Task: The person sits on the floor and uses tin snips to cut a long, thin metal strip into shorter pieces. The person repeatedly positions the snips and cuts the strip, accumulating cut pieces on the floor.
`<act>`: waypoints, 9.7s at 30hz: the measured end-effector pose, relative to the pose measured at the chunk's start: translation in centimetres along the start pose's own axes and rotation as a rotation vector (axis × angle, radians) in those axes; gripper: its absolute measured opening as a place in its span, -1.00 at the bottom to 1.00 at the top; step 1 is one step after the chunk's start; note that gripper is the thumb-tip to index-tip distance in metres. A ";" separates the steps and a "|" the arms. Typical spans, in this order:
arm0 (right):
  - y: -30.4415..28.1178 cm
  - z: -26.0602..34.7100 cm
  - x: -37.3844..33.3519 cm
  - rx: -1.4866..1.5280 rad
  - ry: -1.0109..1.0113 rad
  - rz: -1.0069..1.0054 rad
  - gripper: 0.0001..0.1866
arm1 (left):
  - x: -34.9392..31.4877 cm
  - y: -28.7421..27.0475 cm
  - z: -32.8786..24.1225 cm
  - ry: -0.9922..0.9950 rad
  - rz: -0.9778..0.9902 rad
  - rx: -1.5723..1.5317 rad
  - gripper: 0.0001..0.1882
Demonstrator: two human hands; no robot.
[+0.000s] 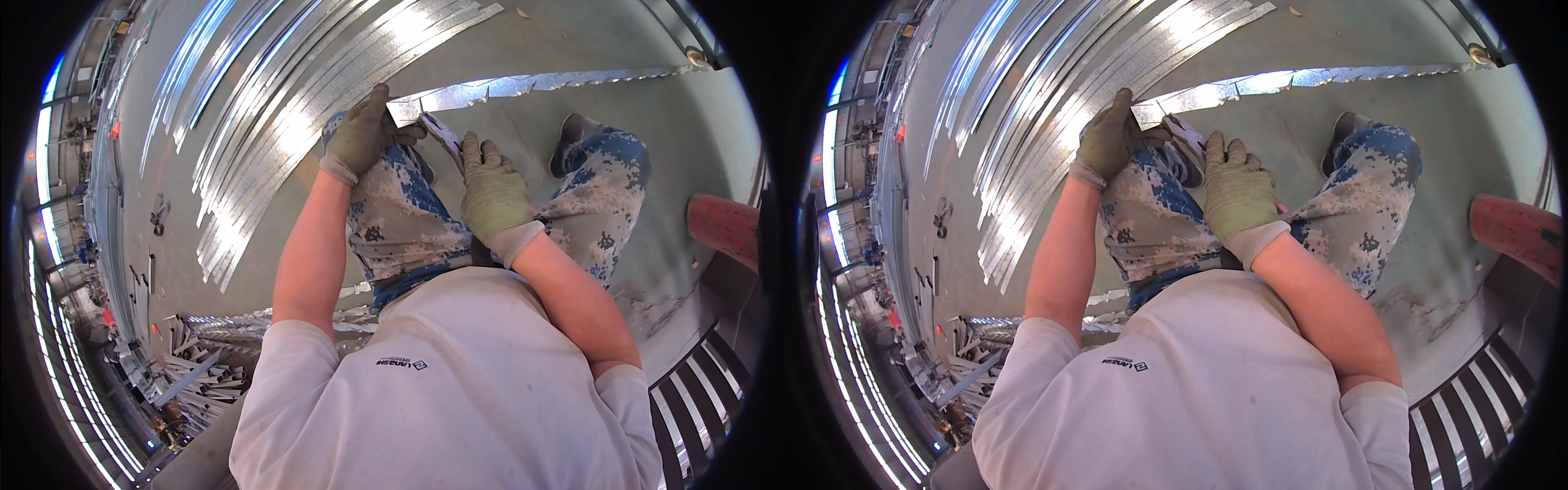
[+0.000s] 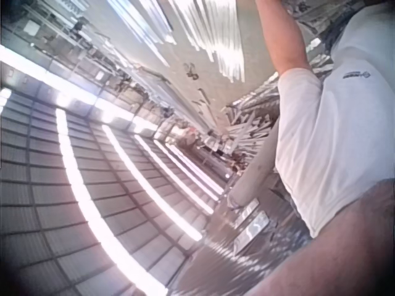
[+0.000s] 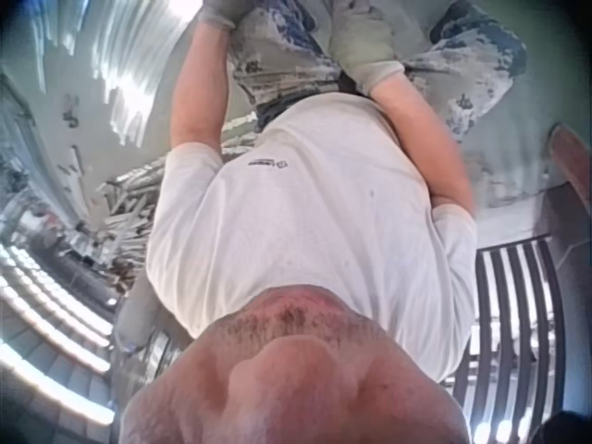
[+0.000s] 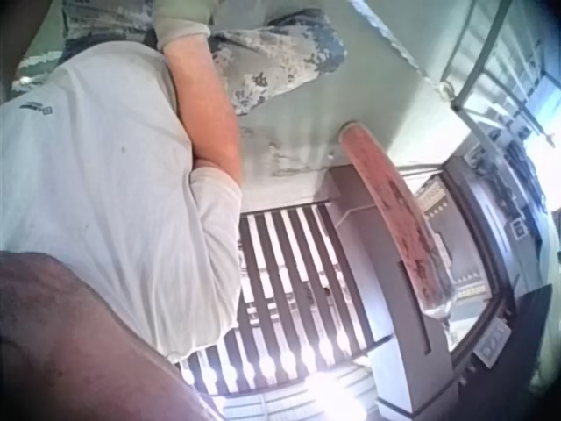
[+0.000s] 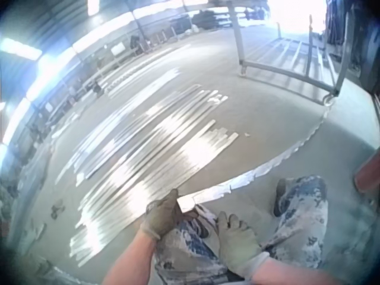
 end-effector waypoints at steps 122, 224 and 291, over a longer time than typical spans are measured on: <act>2.8 4.2 -2.0 0.476 0.163 0.145 0.12 | 1.1 0.1 0.7 0.059 -0.240 0.356 -0.57; -4.0 -15.6 -19.2 2.319 -0.084 -0.773 -0.50 | -13.0 30.2 4.1 0.139 0.481 0.355 -0.60; 0.7 -44.2 -10.2 2.094 1.029 -0.557 -0.66 | 5.3 -12.7 19.5 -1.112 0.720 1.583 -0.34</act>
Point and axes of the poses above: each hand's wrist, its own x-axis towards the middle knuckle, its own y-axis out of the palm, z = x × y, the point moved 9 cm from there along x, towards the middle knuckle, and after that the axes turned 7 degrees about -y, right-handed, at the moved point
